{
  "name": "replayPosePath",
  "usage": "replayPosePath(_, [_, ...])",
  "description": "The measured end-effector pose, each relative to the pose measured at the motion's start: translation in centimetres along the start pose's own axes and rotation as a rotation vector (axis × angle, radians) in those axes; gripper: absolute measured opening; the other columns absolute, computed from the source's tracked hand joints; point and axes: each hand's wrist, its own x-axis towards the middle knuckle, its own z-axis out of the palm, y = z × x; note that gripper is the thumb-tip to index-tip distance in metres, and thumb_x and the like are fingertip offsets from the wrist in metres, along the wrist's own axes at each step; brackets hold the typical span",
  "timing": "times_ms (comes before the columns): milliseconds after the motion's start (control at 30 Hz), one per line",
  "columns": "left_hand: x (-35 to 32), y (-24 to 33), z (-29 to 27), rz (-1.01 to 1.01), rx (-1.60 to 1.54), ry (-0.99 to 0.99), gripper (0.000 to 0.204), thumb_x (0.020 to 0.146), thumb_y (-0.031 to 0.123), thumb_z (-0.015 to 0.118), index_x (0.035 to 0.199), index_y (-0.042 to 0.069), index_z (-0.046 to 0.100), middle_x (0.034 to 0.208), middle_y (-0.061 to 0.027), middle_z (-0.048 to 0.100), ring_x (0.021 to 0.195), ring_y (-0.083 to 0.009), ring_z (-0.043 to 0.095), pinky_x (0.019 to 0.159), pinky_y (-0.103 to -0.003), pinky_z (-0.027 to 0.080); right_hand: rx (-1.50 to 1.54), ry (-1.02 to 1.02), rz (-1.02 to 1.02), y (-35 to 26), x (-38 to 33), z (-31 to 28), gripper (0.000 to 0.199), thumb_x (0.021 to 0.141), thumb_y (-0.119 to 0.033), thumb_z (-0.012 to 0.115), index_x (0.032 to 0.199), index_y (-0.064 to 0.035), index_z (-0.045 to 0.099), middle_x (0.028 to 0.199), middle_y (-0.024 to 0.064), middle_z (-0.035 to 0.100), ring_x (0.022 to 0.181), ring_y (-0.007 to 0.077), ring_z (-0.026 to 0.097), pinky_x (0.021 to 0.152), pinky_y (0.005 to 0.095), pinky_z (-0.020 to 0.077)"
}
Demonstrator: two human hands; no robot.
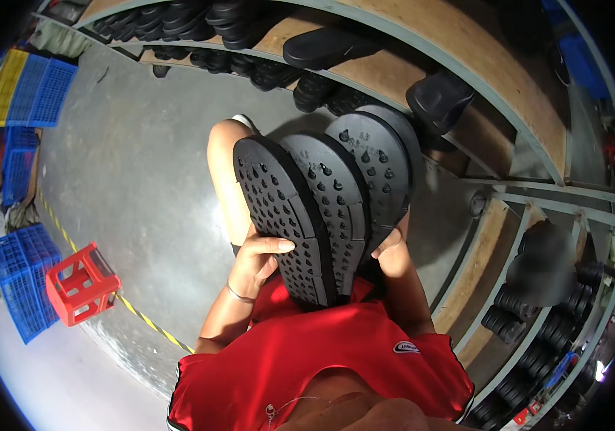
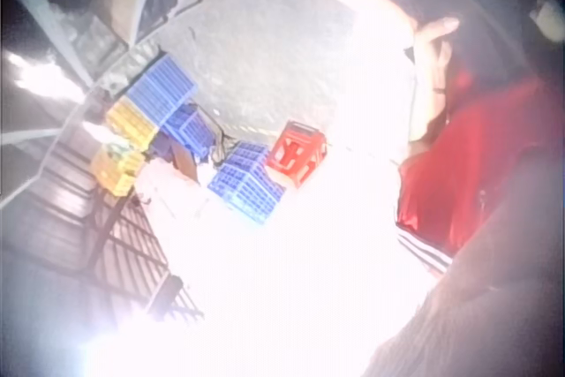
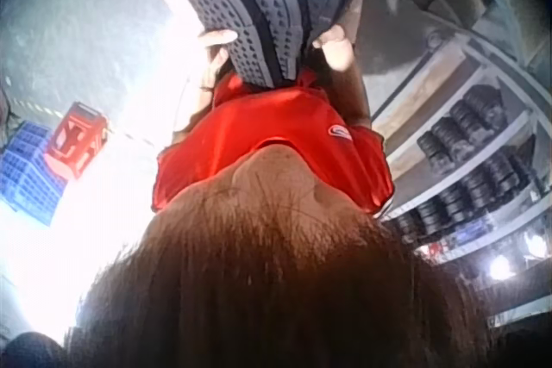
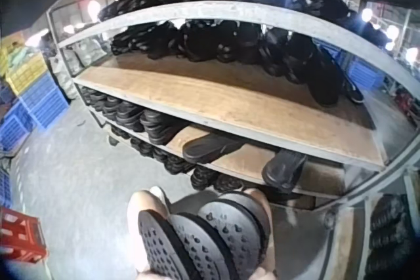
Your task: The person takes shoe soles from a storage rack, stacks and turns them by hand to align their edges, and places them back onto the shelves.
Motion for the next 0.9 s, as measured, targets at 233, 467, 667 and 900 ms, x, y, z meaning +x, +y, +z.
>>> replayPosePath(233, [-0.1, -0.3, -0.6, 0.023, -0.039, 0.035, 0.076, 0.063, -0.010, 0.063, 0.135, 0.002, 0.042, 0.121, -0.0132, 0.059, 0.113, -0.0279, 0.058, 0.100, -0.037, 0.045, -0.078, -0.084, 0.055, -2.2, 2.9, 3.3, 0.117, 0.044, -0.010, 0.095, 0.141, 0.0046, 0.031, 0.139, 0.0155, 0.045, 0.128, 0.0302, 0.044, 0.106, 0.0430, 0.0369])
replayPosePath(467, [-1.8, 0.7, 1.4, 0.079, 0.228, -0.034, 0.076, 0.062, -0.016, 0.068, 0.132, 0.003, 0.044, 0.119, -0.0099, 0.060, 0.114, -0.0235, 0.057, 0.100, -0.036, 0.044, -0.134, -0.199, -0.114, -1.7, 4.3, 3.6, 0.123, 0.045, -0.015, 0.095, 0.144, 0.0022, 0.025, 0.142, 0.0149, 0.042, 0.129, 0.0292, 0.043, 0.107, 0.0415, 0.0356])
replayPosePath(667, [-2.6, 0.3, 2.2, 0.126, 0.380, -0.139, 0.100, 0.070, -0.017, 0.069, 0.148, 0.011, 0.014, 0.139, -0.0081, 0.041, 0.128, -0.0202, 0.043, 0.105, -0.037, 0.040, -0.114, -0.099, -0.046, -1.4, 3.1, 3.3, 0.119, 0.045, -0.012, 0.092, 0.144, 0.0017, 0.027, 0.142, 0.0141, 0.043, 0.129, 0.0278, 0.043, 0.108, 0.0404, 0.0344])
replayPosePath(900, [-2.5, 0.1, 2.3, 0.283, 0.519, -0.195, 0.102, 0.073, -0.008, 0.075, 0.150, 0.010, 0.012, 0.145, -0.0096, 0.035, 0.134, -0.0217, 0.035, 0.109, -0.037, 0.034, -0.137, 0.032, 0.024, -1.0, 1.7, 3.2, 0.116, 0.046, -0.008, 0.089, 0.144, 0.0012, 0.030, 0.142, 0.0133, 0.044, 0.130, 0.0260, 0.042, 0.109, 0.0391, 0.0330])
